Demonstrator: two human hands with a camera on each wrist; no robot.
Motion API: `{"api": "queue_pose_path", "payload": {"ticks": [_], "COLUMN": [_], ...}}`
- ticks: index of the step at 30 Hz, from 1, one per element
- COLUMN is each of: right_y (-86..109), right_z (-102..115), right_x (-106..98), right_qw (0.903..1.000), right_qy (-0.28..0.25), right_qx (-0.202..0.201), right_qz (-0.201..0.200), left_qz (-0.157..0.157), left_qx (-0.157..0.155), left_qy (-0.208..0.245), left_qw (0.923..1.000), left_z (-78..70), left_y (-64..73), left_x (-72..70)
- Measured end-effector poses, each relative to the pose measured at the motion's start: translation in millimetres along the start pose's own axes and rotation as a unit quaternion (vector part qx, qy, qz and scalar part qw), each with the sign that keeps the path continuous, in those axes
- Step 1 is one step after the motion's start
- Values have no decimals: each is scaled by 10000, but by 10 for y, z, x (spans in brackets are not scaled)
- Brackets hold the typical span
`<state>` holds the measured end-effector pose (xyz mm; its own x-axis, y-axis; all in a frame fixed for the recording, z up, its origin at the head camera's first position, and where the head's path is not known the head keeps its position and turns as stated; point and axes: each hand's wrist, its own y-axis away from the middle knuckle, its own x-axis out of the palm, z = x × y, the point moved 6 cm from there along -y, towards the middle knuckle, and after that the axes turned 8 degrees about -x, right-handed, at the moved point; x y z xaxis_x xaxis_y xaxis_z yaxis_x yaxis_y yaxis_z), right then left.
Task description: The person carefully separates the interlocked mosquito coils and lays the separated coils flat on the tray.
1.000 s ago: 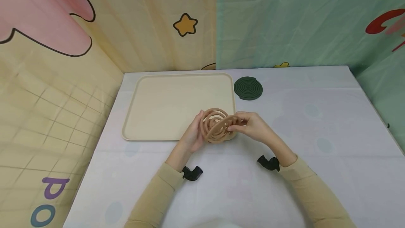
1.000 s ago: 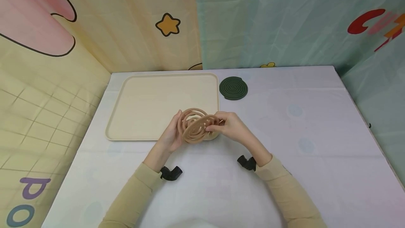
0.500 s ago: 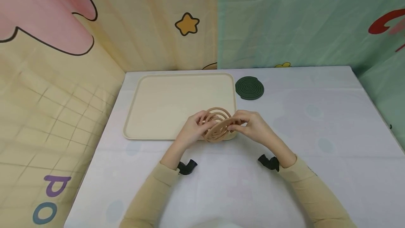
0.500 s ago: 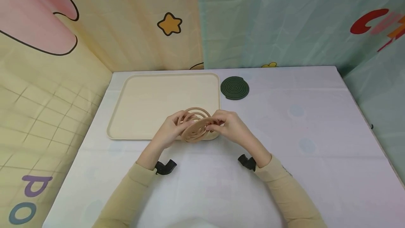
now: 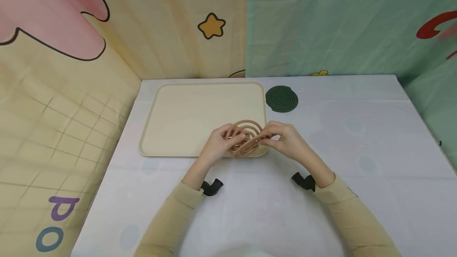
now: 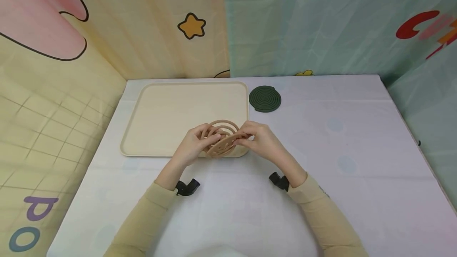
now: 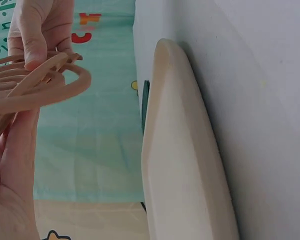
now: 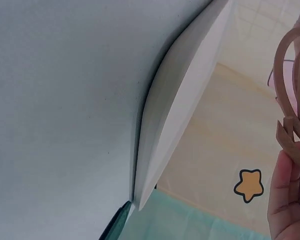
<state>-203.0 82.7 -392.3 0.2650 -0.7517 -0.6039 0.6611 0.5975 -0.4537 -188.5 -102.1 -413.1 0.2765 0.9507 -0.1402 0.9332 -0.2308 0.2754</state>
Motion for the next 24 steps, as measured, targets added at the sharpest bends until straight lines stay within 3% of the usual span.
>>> {"api": "queue_pose_path", "payload": {"ticks": [3, 8, 16, 24], "right_y": [-13, -52, -72, -101], "right_z": [28, 43, 32, 13], "right_x": [-12, -38, -86, -105], "right_qw": [9997, 9986, 9968, 9970], "right_qy": [174, 485, 709, 661], "right_qx": [-122, 97, 374, 399], "right_qz": [73, 187, -4, 104], "left_qz": [-218, -638, -843, -873], "left_qx": [22, 65, -109, -563], "left_qy": [-430, -997, -450, -148], "left_qw": [9988, 9930, 9954, 9945], "left_z": [-49, -84, -33, 23], "left_y": [-5, -15, -58, -88], "left_x": [-20, -56, -19, -28]}}
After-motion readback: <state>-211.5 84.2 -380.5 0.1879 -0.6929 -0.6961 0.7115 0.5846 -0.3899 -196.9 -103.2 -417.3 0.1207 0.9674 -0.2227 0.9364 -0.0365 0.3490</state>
